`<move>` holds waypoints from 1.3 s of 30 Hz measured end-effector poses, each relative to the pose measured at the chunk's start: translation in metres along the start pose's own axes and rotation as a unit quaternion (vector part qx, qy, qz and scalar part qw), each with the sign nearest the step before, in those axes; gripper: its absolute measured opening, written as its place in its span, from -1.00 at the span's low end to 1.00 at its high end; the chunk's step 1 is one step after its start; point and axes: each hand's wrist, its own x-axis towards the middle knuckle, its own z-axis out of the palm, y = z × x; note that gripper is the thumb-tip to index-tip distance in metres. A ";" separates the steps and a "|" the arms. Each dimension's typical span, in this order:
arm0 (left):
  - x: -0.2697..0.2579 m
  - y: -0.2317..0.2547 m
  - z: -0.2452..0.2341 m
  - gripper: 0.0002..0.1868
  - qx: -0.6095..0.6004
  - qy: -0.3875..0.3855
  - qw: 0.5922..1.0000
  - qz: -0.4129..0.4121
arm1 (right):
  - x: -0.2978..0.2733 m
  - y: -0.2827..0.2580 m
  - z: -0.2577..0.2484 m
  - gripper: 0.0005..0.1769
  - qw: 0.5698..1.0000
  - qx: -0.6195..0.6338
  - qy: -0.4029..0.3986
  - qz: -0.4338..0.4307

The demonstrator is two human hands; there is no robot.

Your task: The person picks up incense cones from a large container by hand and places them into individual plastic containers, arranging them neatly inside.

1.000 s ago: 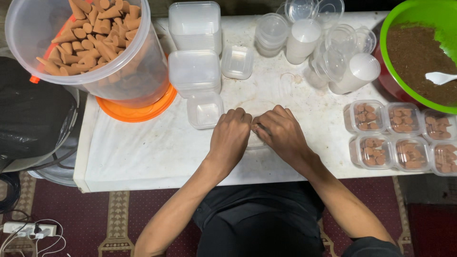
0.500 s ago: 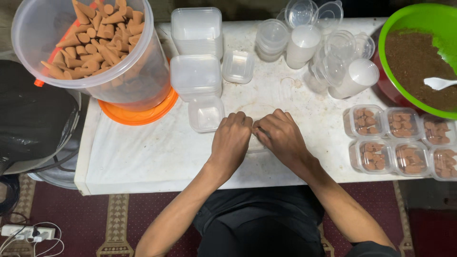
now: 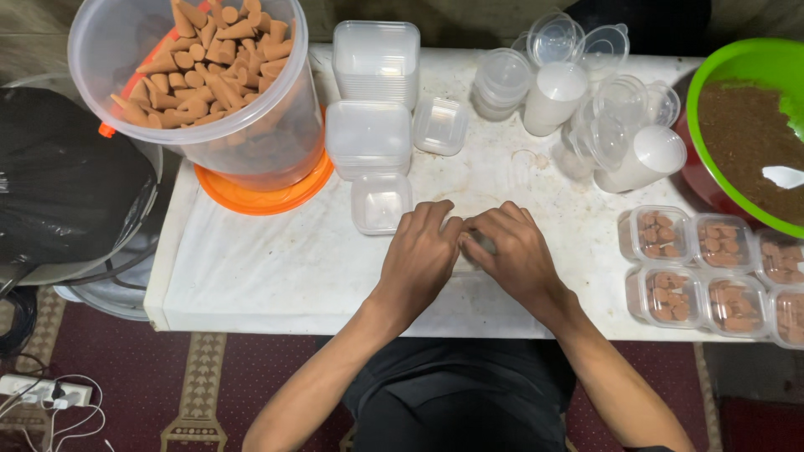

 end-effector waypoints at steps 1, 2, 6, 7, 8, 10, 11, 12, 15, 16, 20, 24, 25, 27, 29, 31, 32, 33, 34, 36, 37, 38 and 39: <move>-0.003 -0.002 -0.003 -0.80 0.001 0.002 1.000 -0.004 | 0.003 -0.004 -0.004 -0.85 1.000 0.001 -0.002 -0.004; -0.006 -0.003 -0.005 -0.79 -0.015 0.033 0.999 0.006 | 0.007 -0.008 -0.009 -0.88 1.000 0.024 0.010 0.000; -0.020 -0.018 -0.025 -0.69 -0.119 0.126 0.985 0.022 | 0.027 -0.022 -0.029 -0.90 0.994 0.099 0.039 0.002; -0.024 -0.027 -0.041 -0.69 -0.118 0.128 0.985 0.018 | 0.035 -0.026 -0.035 -0.90 0.994 0.100 0.037 -0.001; -0.027 -0.035 -0.057 -0.69 -0.169 0.142 0.975 0.008 | 0.044 -0.030 -0.042 -0.88 0.992 0.120 0.040 -0.007; -0.029 -0.054 -0.092 -0.68 -0.220 0.157 0.963 -0.003 | 0.063 -0.045 -0.060 -0.87 0.989 0.139 0.042 -0.013; -0.029 -0.064 -0.112 -0.68 -0.204 0.176 0.963 -0.024 | 0.074 -0.056 -0.070 -0.88 0.987 0.150 0.043 -0.048; -0.028 -0.075 -0.132 -0.67 -0.184 0.200 0.961 -0.046 | 0.088 -0.067 -0.081 -0.88 0.982 0.160 0.043 -0.089; -0.022 -0.111 -0.173 -0.84 -0.062 0.229 0.971 -0.012 | 0.128 -0.095 -0.097 -0.85 0.971 0.141 0.039 -0.191; -0.018 -0.130 -0.181 -0.84 -0.059 0.231 0.971 -0.014 | 0.144 -0.103 -0.096 -0.85 0.970 0.142 0.039 -0.195; 0.004 -0.200 -0.201 -0.88 0.055 0.189 0.980 -0.036 | 0.208 -0.123 -0.076 -0.92 0.959 0.135 0.024 -0.247; 0.031 -0.299 -0.181 -0.85 0.123 0.112 0.981 -0.102 | 0.270 -0.137 -0.031 -0.88 0.967 0.088 -0.018 -0.237; 0.041 -0.302 -0.181 -0.85 0.126 0.116 0.980 -0.103 | 0.288 -0.133 -0.017 -0.88 0.966 0.087 -0.015 -0.242; 0.056 -0.308 -0.178 -0.84 0.195 -0.047 0.953 -0.229 | 0.321 -0.127 0.015 -0.78 0.972 -0.027 -0.028 -0.233; 0.068 -0.312 -0.167 -0.79 0.260 -0.072 0.934 -0.233 | 0.341 -0.133 0.029 -0.69 0.973 -0.076 -0.066 -0.206; 0.074 -0.316 -0.157 -0.73 0.325 -0.098 0.911 -0.235 | 0.362 -0.130 0.050 -0.56 0.971 -0.124 -0.104 -0.176; 0.075 -0.318 -0.152 -0.74 0.329 -0.118 0.906 -0.237 | 0.372 -0.123 0.063 -0.77 0.969 -0.144 -0.098 -0.177; 0.077 -0.321 -0.146 -0.75 0.334 -0.137 0.901 -0.240 | 0.382 -0.116 0.077 -0.88 0.966 -0.164 -0.091 -0.177; 0.077 -0.322 -0.148 -0.75 0.333 -0.136 0.902 -0.239 | 0.385 -0.115 0.081 -0.88 0.966 -0.165 -0.091 -0.177; 0.077 -0.324 -0.149 -0.70 0.318 -0.138 0.906 -0.242 | 0.388 -0.111 0.091 -0.87 0.956 -0.204 -0.047 -0.206; 0.077 -0.323 -0.149 -0.70 0.317 -0.138 0.907 -0.242 | 0.390 -0.108 0.093 -0.87 0.956 -0.205 -0.049 -0.206; 0.076 -0.322 -0.150 -0.73 0.330 -0.127 0.906 -0.232 | 0.391 -0.107 0.095 -0.87 0.952 -0.207 -0.044 -0.219; 0.076 -0.320 -0.151 -0.76 0.344 -0.116 0.905 -0.221 | 0.392 -0.106 0.097 -0.85 0.949 -0.210 -0.039 -0.232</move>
